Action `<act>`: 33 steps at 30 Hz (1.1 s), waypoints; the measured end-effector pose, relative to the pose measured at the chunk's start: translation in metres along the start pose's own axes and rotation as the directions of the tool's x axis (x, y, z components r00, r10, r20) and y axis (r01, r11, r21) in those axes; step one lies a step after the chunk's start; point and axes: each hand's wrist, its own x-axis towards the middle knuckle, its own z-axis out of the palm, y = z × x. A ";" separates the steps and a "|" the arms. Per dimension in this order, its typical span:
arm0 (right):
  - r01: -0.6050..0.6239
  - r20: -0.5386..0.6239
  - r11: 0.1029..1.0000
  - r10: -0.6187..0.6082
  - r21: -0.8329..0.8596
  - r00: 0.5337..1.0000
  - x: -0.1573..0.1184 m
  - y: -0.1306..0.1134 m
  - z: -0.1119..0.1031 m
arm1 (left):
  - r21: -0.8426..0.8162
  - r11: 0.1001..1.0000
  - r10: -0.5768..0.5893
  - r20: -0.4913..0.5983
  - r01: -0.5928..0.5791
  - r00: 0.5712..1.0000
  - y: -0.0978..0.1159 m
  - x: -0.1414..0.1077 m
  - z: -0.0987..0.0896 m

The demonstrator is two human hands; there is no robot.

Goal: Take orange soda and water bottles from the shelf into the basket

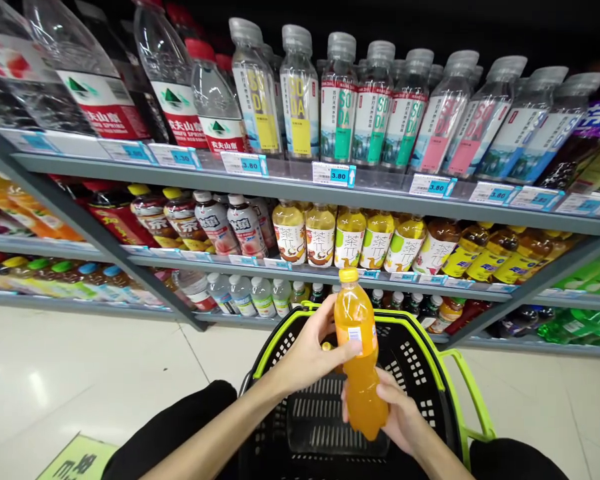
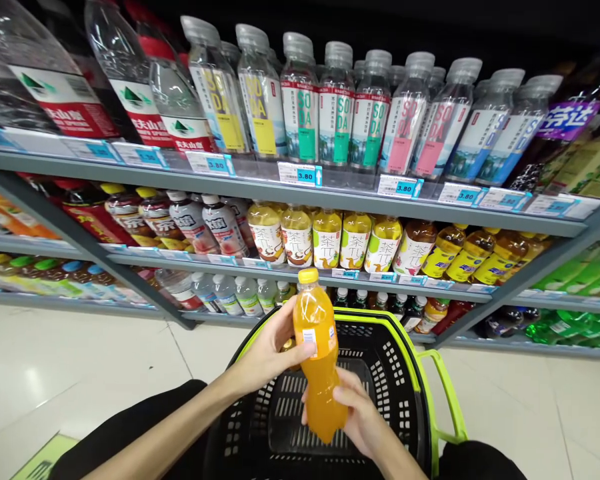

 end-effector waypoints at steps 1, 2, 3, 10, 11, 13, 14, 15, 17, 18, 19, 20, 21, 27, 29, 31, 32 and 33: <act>-0.011 0.022 1.000 0.010 0.014 1.000 0.001 0.001 0.001 | 0.002 1.000 0.000 -0.004 0.000 1.000 0.001 -0.001 0.000; -0.021 0.033 0.999 0.020 0.027 0.999 0.001 0.002 0.002 | 0.008 1.000 0.000 -0.007 0.000 1.000 0.002 -0.003 0.001; -0.031 0.030 0.999 0.030 0.039 0.999 0.001 0.003 0.003 | 0.022 1.000 0.002 -0.014 -0.002 1.000 0.003 -0.004 0.001; -0.138 -0.017 0.979 0.142 0.152 0.990 0.001 0.029 -0.012 | 0.114 0.993 -0.033 -0.021 0.035 0.999 0.003 -0.010 0.008; -0.154 0.009 0.967 0.155 0.202 0.988 0.001 0.033 -0.015 | 0.096 0.994 -0.047 -0.025 0.049 0.999 0.002 -0.010 0.008; -0.184 0.088 0.935 0.165 0.302 0.982 0.003 0.039 -0.019 | 0.046 0.998 -0.048 -0.030 0.050 0.998 0.001 -0.009 0.007; -0.200 0.133 0.919 0.164 0.340 0.977 0.004 0.041 -0.020 | 0.017 0.999 -0.034 -0.026 0.034 0.999 0.001 -0.008 0.007; -0.209 0.172 0.905 0.155 0.371 0.973 0.004 0.041 -0.020 | -0.009 1.000 -0.015 -0.015 0.015 1.000 0.001 -0.007 0.007; -0.206 0.220 0.886 0.123 0.415 0.968 0.004 0.041 -0.019 | -0.045 0.999 0.013 0.014 -0.012 1.000 0.001 -0.006 0.006; -0.199 0.231 0.881 0.106 0.430 0.967 0.004 0.040 -0.018 | -0.059 0.998 0.013 0.021 -0.011 1.000 0.002 -0.005 0.007; -0.190 0.235 0.877 0.092 0.441 0.968 0.004 0.039 -0.018 | -0.069 0.998 0.003 0.027 -0.002 1.000 0.002 -0.004 0.007; -0.185 0.234 0.877 0.086 0.444 0.968 0.004 0.038 -0.017 | -0.075 0.997 -0.006 0.031 0.009 1.000 0.002 -0.004 0.007; -0.185 0.231 0.879 0.088 0.440 0.969 0.003 0.036 -0.017 | -0.081 0.997 -0.013 0.031 0.016 0.999 0.002 -0.003 0.008; -0.174 0.136 0.917 0.133 0.359 0.982 0.002 0.029 -0.014 | -0.120 0.992 -0.026 -0.011 0.024 1.000 -0.005 -0.001 0.006; -0.142 0.101 0.936 0.116 0.322 0.988 0.003 0.025 -0.010 | -0.110 0.994 -0.030 -0.049 0.024 0.998 -0.003 0.000 0.006; -0.080 0.023 0.965 0.076 0.249 0.997 0.003 0.022 -0.006 | -0.048 0.998 -0.032 -0.121 0.026 0.992 0.002 0.000 0.005; -0.041 -0.038 0.979 0.050 0.200 0.998 0.004 0.021 -0.004 | -0.001 1.000 -0.030 -0.165 0.030 0.986 0.004 0.000 0.005; -0.006 -0.105 0.989 0.022 0.150 0.994 0.004 0.019 -0.003 | 0.052 0.998 -0.027 -0.210 0.039 0.977 0.006 0.000 0.005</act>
